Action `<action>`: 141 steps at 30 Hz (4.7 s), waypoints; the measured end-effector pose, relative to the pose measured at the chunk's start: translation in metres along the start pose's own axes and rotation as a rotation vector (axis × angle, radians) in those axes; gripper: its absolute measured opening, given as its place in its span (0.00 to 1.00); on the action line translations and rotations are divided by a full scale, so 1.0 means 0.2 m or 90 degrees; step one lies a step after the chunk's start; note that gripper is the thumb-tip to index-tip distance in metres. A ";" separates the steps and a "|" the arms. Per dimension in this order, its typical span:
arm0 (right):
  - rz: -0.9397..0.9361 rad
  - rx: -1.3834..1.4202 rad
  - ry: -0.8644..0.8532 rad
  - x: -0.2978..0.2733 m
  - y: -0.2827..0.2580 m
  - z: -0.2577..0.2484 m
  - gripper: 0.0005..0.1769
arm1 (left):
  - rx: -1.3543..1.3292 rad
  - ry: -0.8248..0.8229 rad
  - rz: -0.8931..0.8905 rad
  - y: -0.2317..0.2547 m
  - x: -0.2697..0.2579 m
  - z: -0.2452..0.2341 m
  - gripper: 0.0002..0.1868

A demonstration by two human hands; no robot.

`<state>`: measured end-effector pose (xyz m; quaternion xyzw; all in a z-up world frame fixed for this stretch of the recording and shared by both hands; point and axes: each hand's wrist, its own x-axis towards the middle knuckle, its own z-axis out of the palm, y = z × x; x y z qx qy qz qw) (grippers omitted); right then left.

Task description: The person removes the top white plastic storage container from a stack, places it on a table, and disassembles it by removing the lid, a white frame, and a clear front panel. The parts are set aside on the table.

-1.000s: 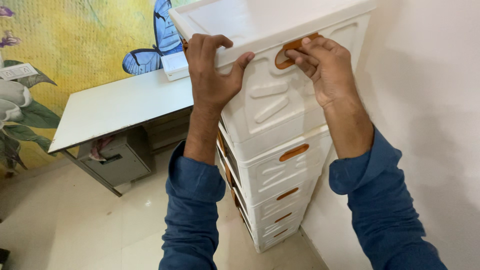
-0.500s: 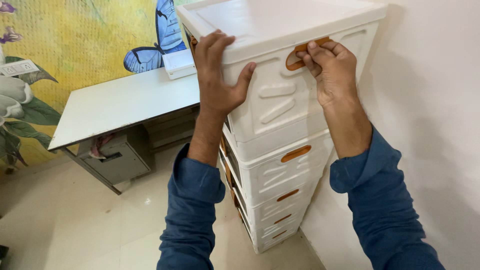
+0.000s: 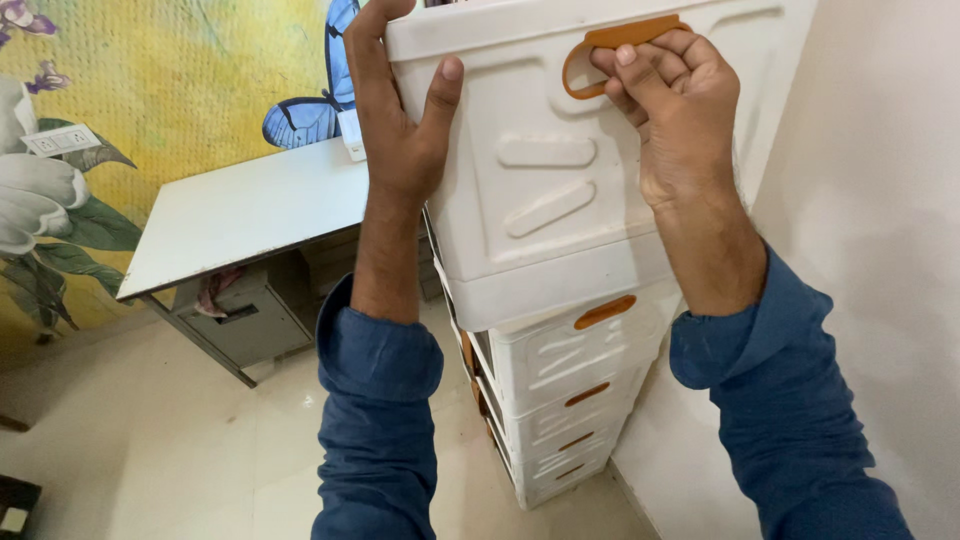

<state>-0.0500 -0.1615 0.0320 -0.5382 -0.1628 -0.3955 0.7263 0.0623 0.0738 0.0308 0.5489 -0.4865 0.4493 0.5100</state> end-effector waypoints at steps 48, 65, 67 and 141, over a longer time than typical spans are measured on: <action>-0.698 -0.911 -0.205 -0.66 -0.47 -0.20 0.35 | 0.153 -0.015 -0.042 0.84 -0.50 -0.24 0.36; -0.913 -0.748 -0.128 -0.60 -0.62 -0.08 0.25 | 0.437 0.239 -0.077 1.18 -0.63 -0.05 0.56; -0.935 -0.727 -0.123 -0.61 -0.64 -0.06 0.25 | 0.460 0.275 -0.072 1.21 -0.65 -0.07 0.49; -0.772 -0.434 -0.274 -0.11 1.59 2.55 0.25 | 0.807 0.424 -0.093 -0.86 -0.72 -2.35 0.22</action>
